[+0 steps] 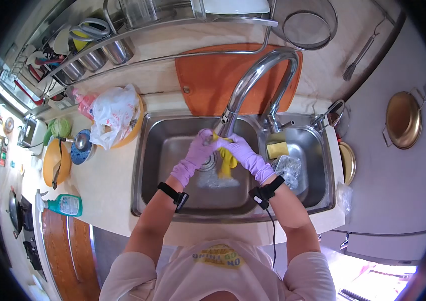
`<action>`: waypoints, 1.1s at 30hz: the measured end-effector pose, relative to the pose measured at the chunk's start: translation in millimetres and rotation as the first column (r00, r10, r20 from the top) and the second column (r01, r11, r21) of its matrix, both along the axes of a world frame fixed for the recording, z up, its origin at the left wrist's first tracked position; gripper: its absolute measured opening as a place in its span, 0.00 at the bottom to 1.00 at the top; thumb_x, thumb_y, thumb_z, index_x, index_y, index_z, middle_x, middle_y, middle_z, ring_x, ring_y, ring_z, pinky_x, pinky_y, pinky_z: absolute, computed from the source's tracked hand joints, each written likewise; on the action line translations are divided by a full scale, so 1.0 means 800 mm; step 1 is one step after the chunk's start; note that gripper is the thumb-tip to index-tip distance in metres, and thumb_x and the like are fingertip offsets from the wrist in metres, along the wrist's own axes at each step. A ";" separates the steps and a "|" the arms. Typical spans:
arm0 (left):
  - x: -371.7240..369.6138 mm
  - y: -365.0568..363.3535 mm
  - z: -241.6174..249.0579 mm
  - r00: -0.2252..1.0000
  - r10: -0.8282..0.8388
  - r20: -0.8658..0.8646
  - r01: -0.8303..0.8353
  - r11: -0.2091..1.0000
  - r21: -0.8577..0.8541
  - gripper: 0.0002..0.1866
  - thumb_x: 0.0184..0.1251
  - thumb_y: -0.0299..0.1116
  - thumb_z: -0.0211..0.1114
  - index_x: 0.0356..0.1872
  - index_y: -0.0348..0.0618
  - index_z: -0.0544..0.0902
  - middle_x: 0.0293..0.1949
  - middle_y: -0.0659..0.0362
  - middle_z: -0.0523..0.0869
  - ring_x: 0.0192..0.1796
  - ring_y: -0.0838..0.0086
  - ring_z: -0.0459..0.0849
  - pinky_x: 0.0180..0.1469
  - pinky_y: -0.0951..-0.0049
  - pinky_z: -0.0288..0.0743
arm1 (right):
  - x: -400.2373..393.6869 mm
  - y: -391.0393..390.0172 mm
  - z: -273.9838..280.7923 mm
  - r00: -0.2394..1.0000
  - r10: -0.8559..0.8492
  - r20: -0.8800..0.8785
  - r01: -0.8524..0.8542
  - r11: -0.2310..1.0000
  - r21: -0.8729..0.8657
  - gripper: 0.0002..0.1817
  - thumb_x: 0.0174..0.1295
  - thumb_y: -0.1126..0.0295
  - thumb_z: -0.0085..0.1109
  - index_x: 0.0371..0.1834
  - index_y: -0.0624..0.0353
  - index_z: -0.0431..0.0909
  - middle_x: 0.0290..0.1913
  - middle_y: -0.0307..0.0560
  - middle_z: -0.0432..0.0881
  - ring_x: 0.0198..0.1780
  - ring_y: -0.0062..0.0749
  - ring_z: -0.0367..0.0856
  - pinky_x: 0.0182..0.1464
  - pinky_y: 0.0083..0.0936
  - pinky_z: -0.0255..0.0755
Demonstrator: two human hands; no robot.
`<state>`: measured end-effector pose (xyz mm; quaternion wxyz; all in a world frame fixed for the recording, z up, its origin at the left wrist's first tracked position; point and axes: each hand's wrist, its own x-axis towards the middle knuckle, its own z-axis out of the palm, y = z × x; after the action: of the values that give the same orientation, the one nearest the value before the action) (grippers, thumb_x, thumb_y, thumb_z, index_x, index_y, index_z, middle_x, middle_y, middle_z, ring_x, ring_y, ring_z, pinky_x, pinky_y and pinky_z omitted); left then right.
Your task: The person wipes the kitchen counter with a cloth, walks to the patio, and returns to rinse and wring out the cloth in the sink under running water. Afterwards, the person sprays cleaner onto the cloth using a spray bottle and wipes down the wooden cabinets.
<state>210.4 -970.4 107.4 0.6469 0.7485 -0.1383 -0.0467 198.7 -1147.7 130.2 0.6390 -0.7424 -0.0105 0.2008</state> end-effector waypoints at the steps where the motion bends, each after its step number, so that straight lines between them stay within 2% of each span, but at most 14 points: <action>1: -0.015 -0.008 0.034 0.995 -0.042 -0.087 0.055 0.987 0.150 0.30 0.51 0.34 0.71 0.55 0.36 0.72 0.45 0.55 0.79 0.49 0.73 0.77 0.52 0.71 0.70 | 0.002 0.003 -0.007 1.000 0.001 0.003 -0.001 1.000 -0.002 0.18 0.60 0.56 0.60 0.45 0.58 0.76 0.38 0.40 0.80 0.40 0.22 0.77 0.43 0.20 0.70; 3: -0.029 -0.022 0.032 0.981 -0.070 -0.178 0.120 0.950 0.289 0.34 0.49 0.35 0.73 0.57 0.36 0.69 0.47 0.54 0.78 0.51 0.72 0.76 0.54 0.71 0.70 | 0.003 0.012 -0.012 0.984 -0.143 -0.107 0.179 0.778 0.603 0.15 0.64 0.54 0.54 0.40 0.56 0.77 0.33 0.37 0.80 0.36 0.22 0.78 0.39 0.20 0.71; 6: -0.029 -0.038 -0.040 0.980 -0.137 -0.146 0.135 0.991 -0.026 0.39 0.47 0.35 0.76 0.59 0.35 0.65 0.49 0.59 0.78 0.51 0.74 0.77 0.56 0.72 0.69 | 0.013 0.013 0.000 0.925 -0.123 -0.360 0.347 0.660 0.666 0.18 0.66 0.51 0.50 0.41 0.55 0.76 0.31 0.40 0.80 0.32 0.28 0.79 0.36 0.23 0.74; 11: -0.016 -0.033 -0.060 0.988 -0.010 -0.154 0.050 0.965 0.259 0.31 0.46 0.37 0.74 0.52 0.37 0.73 0.43 0.50 0.83 0.46 0.63 0.82 0.49 0.68 0.74 | 0.021 -0.011 -0.006 0.846 0.026 -0.533 0.478 0.407 0.778 0.22 0.64 0.48 0.50 0.42 0.58 0.76 0.34 0.45 0.80 0.34 0.37 0.80 0.39 0.31 0.75; 13: -0.006 -0.035 -0.066 0.992 0.056 -0.114 -0.005 0.913 0.407 0.26 0.47 0.36 0.73 0.48 0.39 0.76 0.40 0.48 0.84 0.43 0.59 0.84 0.47 0.67 0.75 | 0.010 -0.019 0.010 0.822 -0.090 -0.562 0.548 0.391 0.739 0.24 0.63 0.47 0.50 0.42 0.59 0.77 0.35 0.48 0.81 0.37 0.41 0.81 0.43 0.36 0.75; 15: -0.007 -0.041 -0.037 0.961 0.220 0.169 -0.277 0.785 0.554 0.20 0.47 0.35 0.71 0.42 0.40 0.78 0.35 0.45 0.83 0.40 0.51 0.83 0.42 0.63 0.76 | 0.009 -0.033 -0.012 0.797 -0.204 -0.568 0.597 0.403 0.694 0.25 0.64 0.48 0.50 0.41 0.63 0.77 0.39 0.51 0.82 0.40 0.44 0.81 0.47 0.37 0.74; 17: 0.003 -0.044 -0.040 0.941 0.268 0.205 -0.337 0.784 0.521 0.19 0.46 0.34 0.70 0.40 0.40 0.77 0.34 0.45 0.83 0.40 0.49 0.82 0.41 0.60 0.75 | 0.011 -0.058 -0.055 0.807 -0.575 -0.136 0.584 0.741 0.333 0.23 0.64 0.51 0.50 0.39 0.65 0.78 0.42 0.51 0.82 0.42 0.43 0.81 0.47 0.34 0.74; 18: 0.002 -0.044 -0.031 0.938 0.273 0.214 -0.344 0.814 0.468 0.18 0.46 0.32 0.69 0.40 0.40 0.76 0.34 0.45 0.83 0.39 0.49 0.81 0.40 0.60 0.75 | 0.006 -0.079 -0.072 0.818 -0.490 0.301 0.520 0.854 -0.022 0.21 0.65 0.54 0.51 0.38 0.66 0.78 0.40 0.53 0.83 0.41 0.44 0.81 0.46 0.32 0.73; 21: 0.001 -0.048 -0.014 0.942 0.280 0.183 -0.331 0.858 0.392 0.16 0.47 0.29 0.66 0.40 0.39 0.76 0.33 0.44 0.82 0.39 0.48 0.81 0.40 0.59 0.75 | 0.008 -0.131 -0.102 0.786 -0.451 0.422 0.585 0.763 -0.275 0.19 0.65 0.57 0.51 0.40 0.64 0.78 0.36 0.54 0.83 0.38 0.44 0.81 0.44 0.31 0.72; 23: 0.007 -0.048 -0.029 0.951 0.273 0.145 -0.307 0.879 0.365 0.16 0.48 0.28 0.65 0.40 0.39 0.76 0.34 0.44 0.82 0.40 0.48 0.81 0.41 0.59 0.74 | -0.002 -0.140 -0.035 0.691 -0.645 0.327 0.711 0.687 -0.148 0.18 0.65 0.58 0.51 0.39 0.65 0.78 0.34 0.55 0.83 0.35 0.43 0.81 0.42 0.31 0.72; 25: 0.025 -0.051 -0.076 0.986 0.164 -0.020 -0.164 0.986 0.033 0.19 0.47 0.26 0.62 0.44 0.38 0.74 0.36 0.44 0.81 0.42 0.49 0.81 0.44 0.61 0.73 | 0.005 -0.160 -0.020 0.640 -0.646 0.415 0.756 0.627 -0.190 0.18 0.65 0.58 0.51 0.38 0.65 0.78 0.33 0.54 0.83 0.34 0.39 0.81 0.41 0.30 0.72; 26: 0.019 -0.053 -0.053 0.987 0.159 -0.019 -0.158 0.987 0.034 0.19 0.47 0.26 0.62 0.44 0.38 0.74 0.36 0.44 0.81 0.42 0.49 0.81 0.44 0.61 0.73 | 0.008 -0.168 -0.017 0.585 -0.636 0.503 0.799 0.558 -0.224 0.18 0.65 0.58 0.51 0.37 0.65 0.78 0.33 0.52 0.83 0.34 0.36 0.81 0.40 0.29 0.71; 28: 0.004 -0.052 -0.008 0.964 0.264 0.035 -0.255 0.879 0.402 0.22 0.45 0.23 0.61 0.48 0.37 0.72 0.39 0.44 0.81 0.45 0.52 0.80 0.48 0.63 0.72 | 0.009 -0.171 -0.023 0.575 -0.682 0.451 0.803 0.576 -0.153 0.17 0.65 0.59 0.51 0.36 0.64 0.78 0.33 0.51 0.83 0.34 0.34 0.81 0.39 0.28 0.71; 33: 0.009 -0.026 -0.037 0.983 0.179 -0.034 -0.160 0.937 0.310 0.27 0.43 0.20 0.58 0.52 0.35 0.71 0.39 0.45 0.81 0.46 0.55 0.80 0.50 0.65 0.71 | 0.024 -0.185 -0.025 0.599 -0.708 0.374 0.789 0.603 -0.121 0.16 0.65 0.59 0.51 0.35 0.64 0.78 0.30 0.46 0.82 0.31 0.28 0.79 0.36 0.24 0.70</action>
<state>217.8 -991.2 77.6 0.5289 0.8468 -0.0445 -0.0347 217.9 -1295.7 110.4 0.5452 -0.7779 0.2402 -0.1998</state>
